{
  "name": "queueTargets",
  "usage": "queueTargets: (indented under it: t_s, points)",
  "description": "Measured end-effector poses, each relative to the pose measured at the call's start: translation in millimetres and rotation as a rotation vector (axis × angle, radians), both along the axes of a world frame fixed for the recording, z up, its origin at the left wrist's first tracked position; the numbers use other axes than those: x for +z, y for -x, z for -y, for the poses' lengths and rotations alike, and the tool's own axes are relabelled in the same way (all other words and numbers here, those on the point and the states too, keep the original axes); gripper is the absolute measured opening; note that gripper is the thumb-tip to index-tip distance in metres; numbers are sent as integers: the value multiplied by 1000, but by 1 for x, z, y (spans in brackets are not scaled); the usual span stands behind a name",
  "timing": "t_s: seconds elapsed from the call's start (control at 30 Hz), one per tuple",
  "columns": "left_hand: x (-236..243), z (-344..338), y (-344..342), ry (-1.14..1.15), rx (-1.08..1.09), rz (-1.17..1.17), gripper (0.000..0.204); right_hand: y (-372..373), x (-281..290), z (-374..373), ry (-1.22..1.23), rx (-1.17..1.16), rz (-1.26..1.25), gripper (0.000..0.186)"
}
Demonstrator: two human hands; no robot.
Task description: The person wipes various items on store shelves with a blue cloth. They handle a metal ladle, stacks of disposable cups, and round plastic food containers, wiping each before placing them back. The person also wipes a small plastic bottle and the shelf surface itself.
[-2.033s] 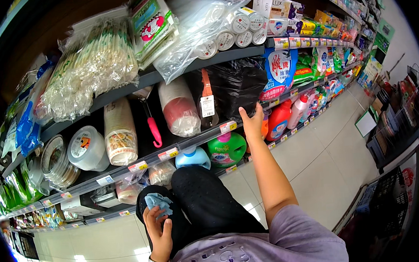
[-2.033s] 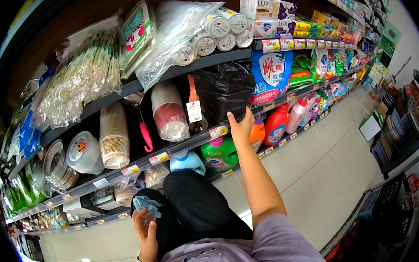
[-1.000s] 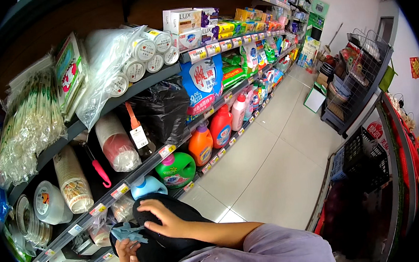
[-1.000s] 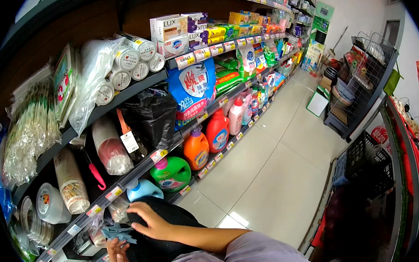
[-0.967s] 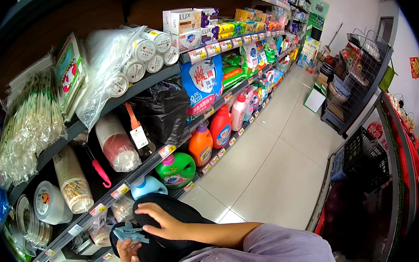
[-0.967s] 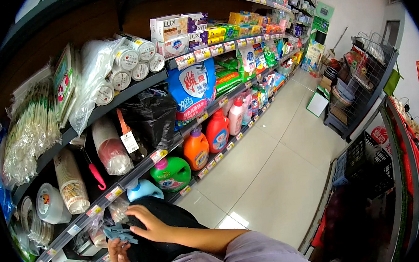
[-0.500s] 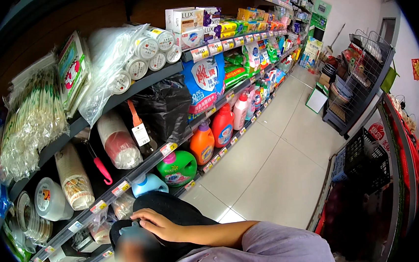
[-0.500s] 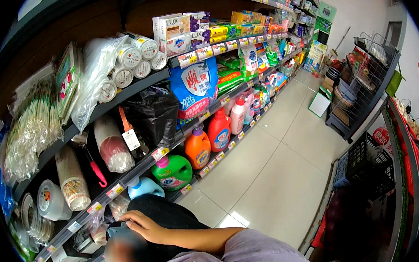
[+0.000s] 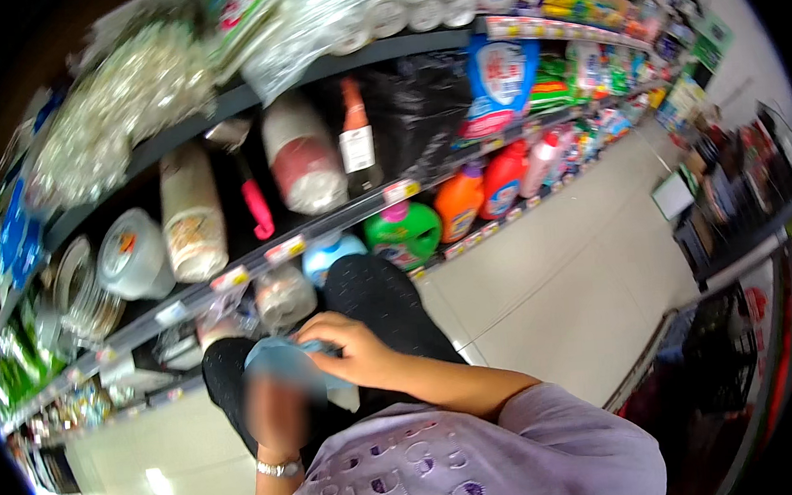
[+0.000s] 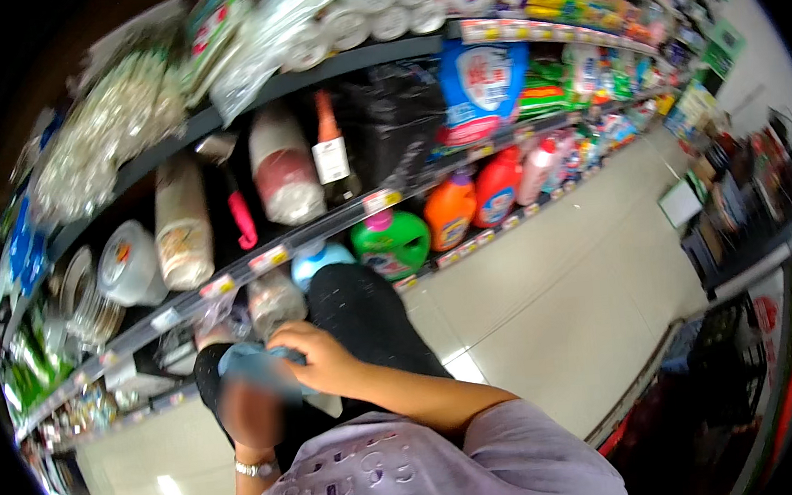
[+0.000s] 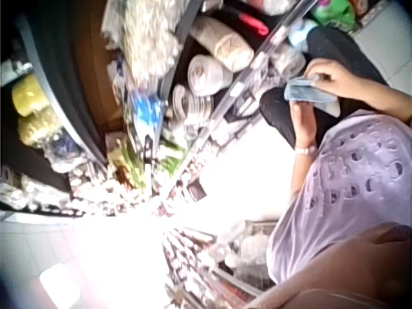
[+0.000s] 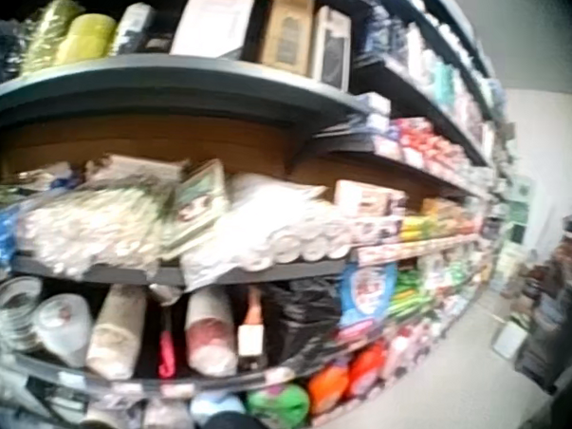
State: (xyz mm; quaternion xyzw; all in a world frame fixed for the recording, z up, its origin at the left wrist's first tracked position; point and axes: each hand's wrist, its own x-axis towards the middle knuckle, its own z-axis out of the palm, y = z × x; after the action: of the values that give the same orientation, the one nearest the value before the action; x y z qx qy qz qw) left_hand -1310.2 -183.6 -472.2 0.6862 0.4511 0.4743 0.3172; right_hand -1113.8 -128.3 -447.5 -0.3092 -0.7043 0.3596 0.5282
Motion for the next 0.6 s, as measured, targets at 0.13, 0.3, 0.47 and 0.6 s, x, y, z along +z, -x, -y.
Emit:
queueTargets:
  t_s: [0.13, 0.3, 0.47, 0.6]
  points:
    - [-42, 5, 9, 26, -69, -94, 33, 1, 2, 7, 145, -9, 7, 16]
    - [-28, -1, 4, -83, 11, -307, 28, 0, 5, 5, 206, 35, -23, 15]
    - [-31, 1, 12, -201, 38, -570, 26, -2, -2, 7, 692, 157, -349, 17]
    - [-42, 3, 13, 49, 40, -255, 24, -5, -6, 6, 901, 184, -554, 14]
